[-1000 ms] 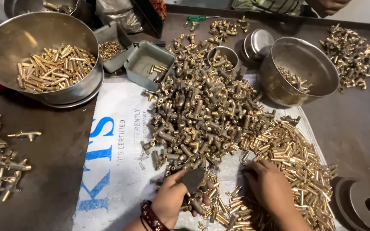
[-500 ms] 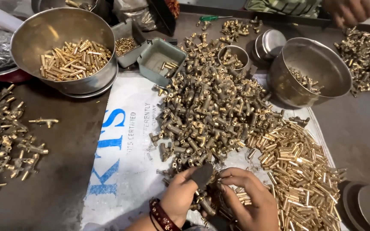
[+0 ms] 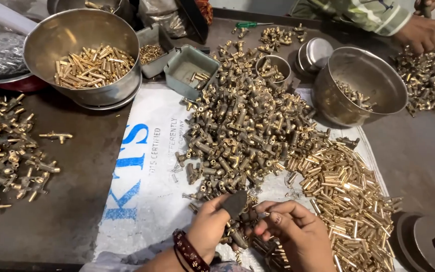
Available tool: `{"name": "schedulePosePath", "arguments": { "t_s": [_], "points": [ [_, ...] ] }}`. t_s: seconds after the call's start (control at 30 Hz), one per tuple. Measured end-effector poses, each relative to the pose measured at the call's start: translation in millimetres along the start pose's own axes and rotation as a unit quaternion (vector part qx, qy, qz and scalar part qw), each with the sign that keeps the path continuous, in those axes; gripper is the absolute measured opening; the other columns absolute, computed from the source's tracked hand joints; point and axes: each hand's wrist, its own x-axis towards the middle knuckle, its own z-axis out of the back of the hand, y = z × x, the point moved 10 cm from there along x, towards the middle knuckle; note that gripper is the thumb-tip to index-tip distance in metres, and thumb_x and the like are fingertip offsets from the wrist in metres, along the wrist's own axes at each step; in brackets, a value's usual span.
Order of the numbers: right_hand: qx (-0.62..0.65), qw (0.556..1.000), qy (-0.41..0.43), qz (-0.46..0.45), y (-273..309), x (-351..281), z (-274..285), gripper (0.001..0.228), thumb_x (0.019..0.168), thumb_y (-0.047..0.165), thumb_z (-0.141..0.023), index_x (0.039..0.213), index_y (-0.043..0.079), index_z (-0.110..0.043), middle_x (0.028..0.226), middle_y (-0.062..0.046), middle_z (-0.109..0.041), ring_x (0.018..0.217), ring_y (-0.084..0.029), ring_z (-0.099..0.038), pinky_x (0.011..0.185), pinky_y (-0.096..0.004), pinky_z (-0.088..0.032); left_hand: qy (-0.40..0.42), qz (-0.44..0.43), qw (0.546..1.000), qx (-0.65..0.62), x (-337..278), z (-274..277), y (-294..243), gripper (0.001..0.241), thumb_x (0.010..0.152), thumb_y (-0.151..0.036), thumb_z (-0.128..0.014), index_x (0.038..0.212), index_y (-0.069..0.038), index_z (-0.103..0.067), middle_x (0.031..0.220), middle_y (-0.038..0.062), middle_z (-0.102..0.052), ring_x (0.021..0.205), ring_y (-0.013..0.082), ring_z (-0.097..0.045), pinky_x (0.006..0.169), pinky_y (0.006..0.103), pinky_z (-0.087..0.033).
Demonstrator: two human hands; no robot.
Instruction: Assembling small brass metal fittings by hand.
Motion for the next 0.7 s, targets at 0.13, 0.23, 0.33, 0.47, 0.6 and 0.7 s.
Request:
{"name": "schedulePosePath", "arguments": {
  "t_s": [0.13, 0.23, 0.33, 0.47, 0.6, 0.7],
  "points": [
    [-0.037, 0.999, -0.015, 0.019, -2, 0, -4, 0.010, 0.088, 0.001, -0.066, 0.091, -0.008, -0.069, 0.113, -0.022, -0.074, 0.081, -0.027, -0.073, 0.071, -0.039, -0.059, 0.009, 0.002, 1.000, -0.010, 0, -4, -4, 0.025, 0.099, -0.025, -0.059, 0.111, -0.006, -0.071, 0.083, 0.007, -0.073, 0.054, 0.0168, -0.069, 0.036, 0.0309, -0.046],
    [-0.315, 0.933, -0.029, 0.171, 28, -9, -27, 0.008, 0.083, -0.001, -0.074, 0.091, 0.000, -0.075, 0.111, -0.014, -0.073, 0.101, -0.022, -0.073, 0.089, -0.036, -0.060, -0.012, 0.030, 0.999, -0.017, 1, -1, -2, 0.026, 0.098, -0.026, -0.060, 0.111, -0.006, -0.070, 0.083, 0.006, -0.073, 0.053, 0.0173, -0.069, 0.036, 0.0304, -0.044],
    [-0.474, 0.841, -0.035, 0.259, 42, -18, -54, 0.013, 0.079, 0.004, -0.080, 0.091, 0.006, -0.076, 0.104, -0.007, -0.076, 0.099, -0.019, -0.076, 0.087, -0.033, -0.060, -0.013, 0.025, 0.999, -0.019, 5, 4, 1, 0.026, 0.099, -0.027, -0.065, 0.111, -0.004, -0.071, 0.079, 0.005, -0.069, 0.048, 0.0159, -0.064, 0.035, 0.0300, -0.044],
    [-0.530, 0.786, -0.012, 0.319, 47, -18, -72, 0.016, 0.078, 0.004, -0.079, 0.092, 0.005, -0.072, 0.102, -0.008, -0.073, 0.096, -0.020, -0.075, 0.083, -0.032, -0.059, -0.012, 0.017, 1.000, -0.015, 7, 5, 1, 0.025, 0.096, -0.024, -0.064, 0.112, -0.007, -0.073, 0.077, 0.005, -0.070, 0.046, 0.0145, -0.062, 0.035, 0.0296, -0.045],
    [-0.580, 0.741, -0.012, 0.339, 43, -16, -76, 0.019, 0.074, 0.007, -0.083, 0.089, 0.006, -0.071, 0.102, -0.009, -0.072, 0.093, -0.022, -0.074, 0.079, -0.032, -0.059, 0.014, 0.013, 1.000, 0.020, 5, -1, -4, 0.023, 0.097, -0.023, -0.064, 0.109, -0.005, -0.073, 0.075, 0.005, -0.069, 0.045, 0.0142, -0.061, 0.035, 0.0286, -0.044],
    [-0.580, 0.757, -0.009, 0.301, 39, -9, -69, 0.018, 0.073, 0.008, -0.084, 0.085, 0.005, -0.070, 0.102, -0.008, -0.073, 0.091, -0.019, -0.075, 0.078, -0.030, -0.059, 0.025, 0.010, 0.999, 0.032, 11, 3, 5, 0.024, 0.101, -0.025, -0.066, 0.109, -0.003, -0.072, 0.076, 0.005, -0.067, 0.048, 0.0139, -0.062, 0.035, 0.0275, -0.044]
  ]
}}
